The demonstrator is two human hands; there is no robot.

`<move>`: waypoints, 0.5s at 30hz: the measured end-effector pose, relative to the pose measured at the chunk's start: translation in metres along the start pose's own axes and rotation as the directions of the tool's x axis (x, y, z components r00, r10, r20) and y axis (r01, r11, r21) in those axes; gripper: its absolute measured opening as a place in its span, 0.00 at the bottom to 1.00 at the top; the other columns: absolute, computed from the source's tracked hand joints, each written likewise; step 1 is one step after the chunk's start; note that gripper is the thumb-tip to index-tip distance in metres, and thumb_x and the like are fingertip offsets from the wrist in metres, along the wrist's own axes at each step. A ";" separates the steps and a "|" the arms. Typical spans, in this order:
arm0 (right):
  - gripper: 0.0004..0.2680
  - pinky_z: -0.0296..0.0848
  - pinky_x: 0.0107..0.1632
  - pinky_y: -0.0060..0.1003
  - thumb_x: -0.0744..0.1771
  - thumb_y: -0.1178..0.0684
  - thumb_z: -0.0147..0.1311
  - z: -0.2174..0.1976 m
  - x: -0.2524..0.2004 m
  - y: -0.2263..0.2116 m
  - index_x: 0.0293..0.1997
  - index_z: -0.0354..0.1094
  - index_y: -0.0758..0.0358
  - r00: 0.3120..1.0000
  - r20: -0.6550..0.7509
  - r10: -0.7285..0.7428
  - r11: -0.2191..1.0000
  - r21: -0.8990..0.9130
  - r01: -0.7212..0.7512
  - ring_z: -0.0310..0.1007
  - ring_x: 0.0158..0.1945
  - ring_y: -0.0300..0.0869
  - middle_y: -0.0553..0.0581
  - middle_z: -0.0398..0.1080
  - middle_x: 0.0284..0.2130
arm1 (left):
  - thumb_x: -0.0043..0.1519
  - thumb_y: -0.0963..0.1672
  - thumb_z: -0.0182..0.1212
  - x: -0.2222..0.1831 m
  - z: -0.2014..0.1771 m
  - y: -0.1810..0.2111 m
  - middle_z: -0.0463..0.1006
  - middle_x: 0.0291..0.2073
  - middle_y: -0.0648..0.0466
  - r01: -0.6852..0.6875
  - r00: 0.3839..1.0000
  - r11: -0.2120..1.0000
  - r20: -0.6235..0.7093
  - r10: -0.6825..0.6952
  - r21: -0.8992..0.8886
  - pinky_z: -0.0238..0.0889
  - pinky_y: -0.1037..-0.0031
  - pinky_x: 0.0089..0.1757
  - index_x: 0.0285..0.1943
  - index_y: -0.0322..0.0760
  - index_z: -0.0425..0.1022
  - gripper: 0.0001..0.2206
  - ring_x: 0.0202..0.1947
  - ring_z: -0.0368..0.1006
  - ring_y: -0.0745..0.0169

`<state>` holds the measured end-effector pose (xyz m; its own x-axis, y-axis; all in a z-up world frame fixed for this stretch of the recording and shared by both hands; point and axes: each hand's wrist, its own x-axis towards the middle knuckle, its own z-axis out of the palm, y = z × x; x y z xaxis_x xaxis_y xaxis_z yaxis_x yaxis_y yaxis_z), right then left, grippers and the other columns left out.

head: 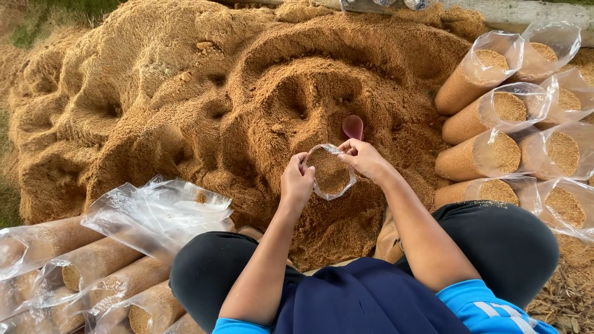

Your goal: Filling plastic bags with fibrous material using a small hand scoop

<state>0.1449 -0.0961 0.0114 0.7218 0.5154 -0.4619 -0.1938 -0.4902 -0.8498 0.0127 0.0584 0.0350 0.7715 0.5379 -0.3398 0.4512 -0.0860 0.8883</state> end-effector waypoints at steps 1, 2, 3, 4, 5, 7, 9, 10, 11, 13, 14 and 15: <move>0.10 0.69 0.42 0.36 0.66 0.57 0.59 0.000 0.002 -0.001 0.52 0.72 0.65 1.000 0.000 -0.002 1.000 0.001 0.002 0.65 0.40 0.42 0.56 0.67 0.34 | 0.62 0.38 0.58 -0.002 -0.001 0.003 0.72 0.28 0.51 -0.002 1.000 1.000 -0.002 0.002 0.001 0.68 0.67 0.37 0.64 0.30 0.70 0.19 0.30 0.73 0.61; 0.10 0.70 0.41 0.36 0.67 0.57 0.58 0.001 0.003 -0.002 0.53 0.71 0.64 1.000 0.014 0.026 0.999 0.039 -0.027 0.67 0.39 0.43 0.58 0.68 0.35 | 0.63 0.38 0.56 -0.003 -0.001 0.006 0.71 0.29 0.51 0.015 1.000 0.999 0.007 -0.015 -0.032 0.68 0.69 0.37 0.64 0.30 0.69 0.19 0.30 0.71 0.62; 0.09 0.71 0.41 0.36 0.68 0.57 0.57 0.001 0.005 -0.002 0.53 0.70 0.63 0.998 0.029 0.054 0.995 0.077 -0.056 0.68 0.39 0.43 0.59 0.69 0.36 | 0.63 0.37 0.55 -0.005 -0.001 0.009 0.71 0.29 0.51 0.032 0.999 0.997 0.015 -0.031 -0.065 0.69 0.71 0.37 0.65 0.29 0.68 0.19 0.31 0.70 0.63; 0.09 0.71 0.41 0.36 0.68 0.57 0.57 0.001 0.009 0.003 0.53 0.70 0.63 0.998 0.029 0.052 0.996 0.077 -0.054 0.68 0.39 0.43 0.59 0.69 0.36 | 0.63 0.37 0.55 -0.006 -0.002 0.012 0.71 0.29 0.51 0.030 0.999 0.997 0.014 -0.029 -0.065 0.69 0.71 0.37 0.65 0.29 0.68 0.19 0.31 0.70 0.63; 0.09 0.71 0.39 0.36 0.68 0.56 0.58 0.001 0.012 0.009 0.52 0.70 0.63 0.995 0.042 0.087 0.989 0.112 -0.091 0.69 0.37 0.42 0.59 0.68 0.35 | 0.63 0.37 0.54 -0.008 -0.003 0.015 0.70 0.30 0.51 0.027 1.000 0.998 0.010 -0.027 -0.057 0.69 0.71 0.37 0.64 0.29 0.69 0.18 0.31 0.69 0.62; 0.09 0.71 0.38 0.35 0.67 0.56 0.58 0.001 0.016 0.013 0.51 0.69 0.62 0.992 0.055 0.117 0.981 0.147 -0.124 0.69 0.35 0.42 0.58 0.68 0.35 | 0.63 0.37 0.54 -0.010 -0.003 0.021 0.70 0.30 0.51 0.021 1.000 0.999 0.004 -0.020 -0.048 0.69 0.71 0.37 0.64 0.30 0.69 0.18 0.31 0.68 0.62; 0.09 0.71 0.32 0.32 0.67 0.60 0.56 0.001 0.014 0.013 0.51 0.66 0.66 0.995 0.029 0.098 0.979 0.177 -0.101 0.69 0.31 0.37 0.57 0.65 0.35 | 0.64 0.36 0.52 -0.011 -0.003 0.023 0.67 0.31 0.52 0.018 1.000 0.998 0.006 -0.018 -0.057 0.69 0.72 0.38 0.64 0.29 0.69 0.18 0.32 0.67 0.64; 0.09 0.71 0.32 0.32 0.67 0.60 0.56 0.002 0.014 0.012 0.51 0.66 0.66 0.995 0.030 0.096 0.980 0.175 -0.100 0.69 0.31 0.37 0.57 0.65 0.35 | 0.64 0.36 0.52 -0.012 -0.003 0.025 0.67 0.31 0.52 0.017 1.000 0.998 0.004 -0.017 -0.059 0.69 0.72 0.38 0.64 0.29 0.69 0.18 0.32 0.67 0.64; 0.10 0.71 0.30 0.32 0.65 0.62 0.57 0.002 0.013 0.012 0.50 0.66 0.68 0.997 0.025 0.074 0.985 0.152 -0.077 0.69 0.29 0.38 0.58 0.65 0.34 | 0.64 0.36 0.52 -0.012 -0.003 0.026 0.67 0.32 0.52 0.009 1.000 0.999 -0.002 -0.009 -0.049 0.69 0.71 0.38 0.63 0.29 0.69 0.17 0.33 0.66 0.64; 0.11 0.72 0.27 0.31 0.63 0.64 0.58 0.005 0.018 0.024 0.50 0.65 0.70 0.998 0.021 0.052 0.990 0.128 -0.054 0.69 0.27 0.38 0.59 0.65 0.33 | 0.64 0.36 0.52 -0.016 -0.003 0.029 0.66 0.33 0.52 0.001 1.000 0.999 -0.008 -0.001 -0.039 0.69 0.70 0.39 0.62 0.28 0.70 0.17 0.34 0.66 0.64; 0.11 0.71 0.26 0.33 0.62 0.63 0.60 0.006 0.026 0.037 0.47 0.66 0.70 0.999 -0.013 0.051 0.994 0.099 -0.049 0.69 0.26 0.40 0.60 0.65 0.32 | 0.63 0.36 0.52 -0.017 -0.003 0.031 0.65 0.32 0.52 -0.013 1.000 1.000 -0.013 0.012 -0.026 0.69 0.70 0.39 0.61 0.29 0.70 0.16 0.34 0.65 0.64; 0.11 0.70 0.25 0.35 0.61 0.62 0.61 0.007 0.034 0.049 0.44 0.67 0.70 0.998 -0.046 0.049 0.996 0.071 -0.046 0.69 0.25 0.41 0.60 0.66 0.30 | 0.63 0.35 0.52 -0.019 -0.003 0.033 0.65 0.32 0.53 -0.026 1.000 1.000 -0.017 0.026 -0.013 0.68 0.70 0.40 0.61 0.29 0.71 0.16 0.34 0.64 0.64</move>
<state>0.1554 -0.0973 -0.0477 0.7414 0.4575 -0.4909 -0.2733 -0.4622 -0.8436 0.0119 0.0482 0.0717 0.7749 0.5500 -0.3116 0.4253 -0.0889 0.9007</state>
